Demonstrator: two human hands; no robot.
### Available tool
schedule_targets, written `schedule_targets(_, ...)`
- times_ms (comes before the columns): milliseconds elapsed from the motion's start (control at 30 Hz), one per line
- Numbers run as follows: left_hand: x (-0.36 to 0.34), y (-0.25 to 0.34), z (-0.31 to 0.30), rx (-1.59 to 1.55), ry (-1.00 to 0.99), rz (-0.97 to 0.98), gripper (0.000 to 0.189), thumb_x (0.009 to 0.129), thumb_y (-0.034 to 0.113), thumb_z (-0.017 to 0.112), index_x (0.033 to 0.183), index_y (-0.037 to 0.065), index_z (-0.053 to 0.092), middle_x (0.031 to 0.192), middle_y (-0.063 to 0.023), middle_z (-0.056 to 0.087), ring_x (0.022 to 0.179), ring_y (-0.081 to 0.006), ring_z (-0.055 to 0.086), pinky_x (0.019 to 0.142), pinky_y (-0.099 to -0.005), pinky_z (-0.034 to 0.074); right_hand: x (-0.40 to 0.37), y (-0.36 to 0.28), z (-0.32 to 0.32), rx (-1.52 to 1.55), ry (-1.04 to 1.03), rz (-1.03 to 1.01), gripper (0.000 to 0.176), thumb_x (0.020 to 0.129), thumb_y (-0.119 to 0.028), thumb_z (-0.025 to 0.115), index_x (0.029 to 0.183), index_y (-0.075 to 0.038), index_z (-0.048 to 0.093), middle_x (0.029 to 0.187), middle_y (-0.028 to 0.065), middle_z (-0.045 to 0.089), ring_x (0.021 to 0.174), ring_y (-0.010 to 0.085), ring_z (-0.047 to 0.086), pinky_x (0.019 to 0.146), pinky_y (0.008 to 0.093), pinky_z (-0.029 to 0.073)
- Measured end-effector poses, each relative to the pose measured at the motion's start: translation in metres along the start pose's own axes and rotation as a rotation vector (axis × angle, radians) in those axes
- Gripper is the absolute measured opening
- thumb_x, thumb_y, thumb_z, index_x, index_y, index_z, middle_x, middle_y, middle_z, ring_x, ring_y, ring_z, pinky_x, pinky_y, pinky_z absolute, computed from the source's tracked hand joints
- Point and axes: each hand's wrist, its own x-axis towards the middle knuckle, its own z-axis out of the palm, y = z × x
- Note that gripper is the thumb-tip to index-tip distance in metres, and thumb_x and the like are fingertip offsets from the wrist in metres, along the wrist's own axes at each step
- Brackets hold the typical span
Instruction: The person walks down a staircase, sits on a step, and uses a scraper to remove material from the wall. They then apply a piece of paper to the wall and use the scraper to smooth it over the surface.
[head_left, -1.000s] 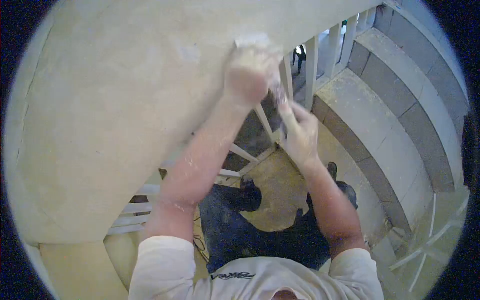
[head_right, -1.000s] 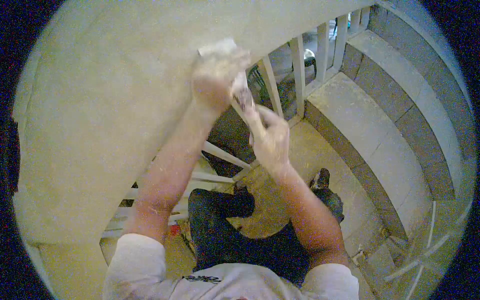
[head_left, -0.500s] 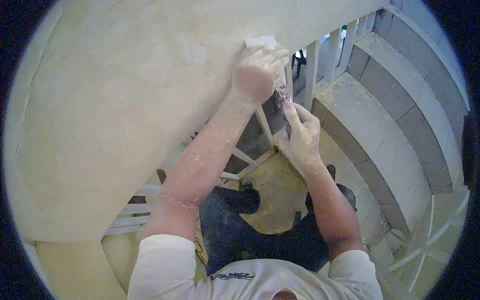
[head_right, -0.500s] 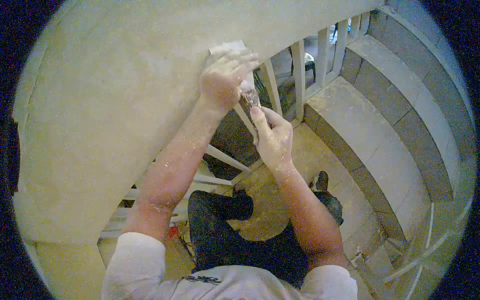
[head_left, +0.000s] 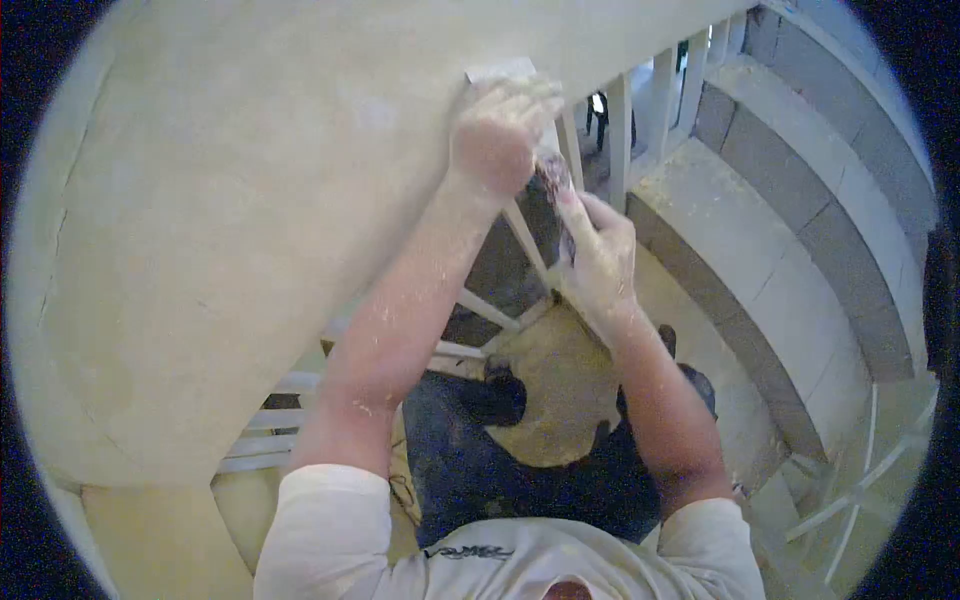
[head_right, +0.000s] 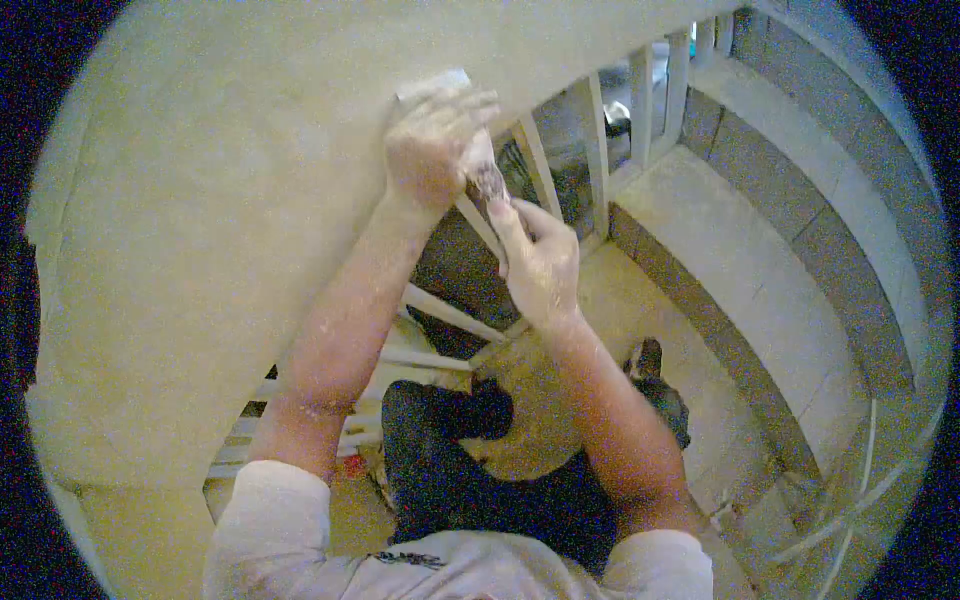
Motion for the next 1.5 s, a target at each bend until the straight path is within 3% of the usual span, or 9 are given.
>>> schedule_targets(367,-0.029,0.016,0.005,-0.004,-0.079,-0.12,0.025,0.069,0.01,0.063,0.093,0.011,0.07,0.108,-0.0017,0.067,0.103,-0.0161,0.061,0.09,-0.0338,0.045,-0.003,0.008,-0.011,-0.008,-0.058,0.049,0.039,0.09,-0.036,0.061,0.099,0.002,0.067,0.055,-0.0029,0.049,0.047,0.0049,0.044,0.044,0.0242,0.034)
schedule_targets(733,-0.018,0.012,-0.002,0.027,-0.05,-0.041,0.024,0.069,0.009,0.062,0.093,0.011,0.069,0.107,-0.0021,0.068,0.105,-0.0176,0.061,0.095,-0.0361,0.042,0.008,0.014,-0.008,0.022,-0.045,0.057,0.035,0.09,-0.033,0.061,0.097,0.001,0.068,0.055,-0.0036,0.048,0.048,0.0046,0.044,0.045,0.0235,0.034)
schedule_targets(833,-0.014,0.003,0.01,-0.011,0.034,-0.051,0.025,0.068,0.01,0.062,0.093,0.011,0.069,0.107,-0.001,0.068,0.103,-0.0172,0.062,0.096,-0.0356,0.042,0.021,0.017,-0.004,-0.019,0.002,-0.036,0.035,0.09,-0.032,0.062,0.099,0.001,0.068,0.056,-0.0031,0.049,0.049,0.0043,0.046,0.046,0.0228,0.035)
schedule_targets(900,-0.034,0.003,0.021,0.024,0.041,-0.065,0.026,0.068,0.011,0.062,0.092,0.011,0.07,0.107,-0.0001,0.068,0.1,-0.0175,0.063,0.095,-0.0353,0.042,0.02,0.034,-0.008,-0.224,0.054,-0.345,0.036,0.09,-0.032,0.061,0.099,0.002,0.067,0.058,-0.0034,0.05,0.051,0.004,0.045,0.047,0.0226,0.036)
schedule_targets(933,-0.035,0.011,0.011,0.014,0.025,-0.053,0.023,0.074,0.01,0.058,0.094,0.014,0.07,0.106,-0.0003,0.069,0.1,-0.0183,0.064,0.091,-0.0342,0.046,0.001,0.009,-0.007,-0.127,-0.007,0.028,0.036,0.09,-0.032,0.061,0.099,0.002,0.067,0.06,-0.0037,0.051,0.054,0.0043,0.046,0.049,0.0232,0.037)
schedule_targets(1033,-0.023,0.01,0.009,0.062,-0.009,-0.066,0.022,0.076,0.012,0.057,0.093,0.013,0.071,0.107,-0.0004,0.069,0.1,-0.0181,0.064,0.091,-0.034,0.046,0.015,0.019,-0.007,-0.094,0.012,-0.084,0.035,0.09,-0.031,0.061,0.099,0.002,0.067,0.06,-0.004,0.051,0.053,0.0045,0.046,0.048,0.0234,0.037)
schedule_targets(1167,-0.028,0.013,0.011,0.04,0.038,-0.084,0.023,0.071,0.011,0.059,0.091,0.011,0.07,0.104,-0.0019,0.069,0.101,-0.0165,0.063,0.092,-0.0329,0.043,0.01,0.011,-0.013,-0.111,-0.018,-0.08,0.035,0.09,-0.03,0.061,0.1,0.002,0.067,0.06,-0.0042,0.052,0.05,0.0044,0.045,0.046,0.023,0.035)
schedule_targets(1267,-0.03,0.018,0.0,0.0,0.017,-0.091,0.021,0.07,0.01,0.059,0.089,0.009,0.069,0.105,-0.0031,0.068,0.104,-0.0173,0.062,0.091,-0.0337,0.044,-0.001,0.009,-0.012,-0.038,-0.059,0.093,0.033,0.089,-0.029,0.063,0.101,0.001,0.068,0.059,-0.0046,0.051,0.049,0.0031,0.043,0.044,0.0214,0.033)
schedule_targets(1500,-0.035,0.012,0.003,-0.05,0.038,-0.065,0.022,0.072,0.01,0.059,0.091,0.008,0.069,0.103,-0.0034,0.068,0.101,-0.0182,0.063,0.089,-0.0345,0.045,-0.003,0.018,-0.003,-0.046,-0.011,0.03,0.033,0.09,-0.029,0.062,0.1,0.002,0.068,0.06,-0.0044,0.052,0.05,0.0034,0.043,0.045,0.0221,0.034)
